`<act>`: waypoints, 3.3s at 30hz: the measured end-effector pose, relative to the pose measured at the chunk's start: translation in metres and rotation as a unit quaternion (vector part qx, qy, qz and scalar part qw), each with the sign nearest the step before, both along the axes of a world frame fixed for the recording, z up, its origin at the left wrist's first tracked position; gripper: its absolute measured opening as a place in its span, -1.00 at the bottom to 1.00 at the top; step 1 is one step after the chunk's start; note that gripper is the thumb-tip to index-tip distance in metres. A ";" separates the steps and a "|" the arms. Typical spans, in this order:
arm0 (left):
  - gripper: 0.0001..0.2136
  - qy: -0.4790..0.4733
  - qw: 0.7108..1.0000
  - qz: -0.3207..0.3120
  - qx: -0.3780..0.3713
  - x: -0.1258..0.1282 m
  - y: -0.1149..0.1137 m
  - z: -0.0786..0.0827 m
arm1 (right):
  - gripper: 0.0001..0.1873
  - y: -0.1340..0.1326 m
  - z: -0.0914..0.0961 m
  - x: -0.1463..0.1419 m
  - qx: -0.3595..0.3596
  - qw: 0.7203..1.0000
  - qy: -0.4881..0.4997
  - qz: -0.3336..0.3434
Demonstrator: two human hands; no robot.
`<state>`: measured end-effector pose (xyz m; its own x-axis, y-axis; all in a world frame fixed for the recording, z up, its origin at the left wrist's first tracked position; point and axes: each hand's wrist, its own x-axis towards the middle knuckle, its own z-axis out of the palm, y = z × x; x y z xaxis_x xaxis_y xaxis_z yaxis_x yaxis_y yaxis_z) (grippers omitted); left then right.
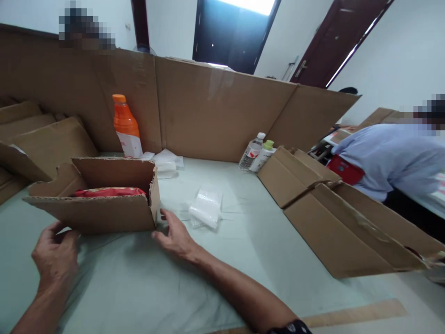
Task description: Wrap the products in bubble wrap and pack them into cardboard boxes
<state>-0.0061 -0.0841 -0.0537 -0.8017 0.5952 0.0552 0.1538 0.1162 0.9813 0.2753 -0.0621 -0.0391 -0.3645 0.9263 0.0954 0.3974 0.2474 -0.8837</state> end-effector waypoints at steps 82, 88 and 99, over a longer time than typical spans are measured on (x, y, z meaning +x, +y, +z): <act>-0.59 0.297 0.865 -0.401 -0.047 0.061 0.016 0.039 | -0.65 0.044 -0.011 0.110 0.172 0.936 -0.302 -0.055; -0.60 0.253 0.825 -0.502 -0.056 0.094 -0.005 0.018 | -0.80 0.034 -0.006 0.122 0.185 0.957 -0.177 -0.137; -0.59 0.209 0.831 -0.511 -0.068 0.101 -0.038 0.027 | -0.64 -0.022 0.023 0.137 0.048 0.965 0.106 -0.235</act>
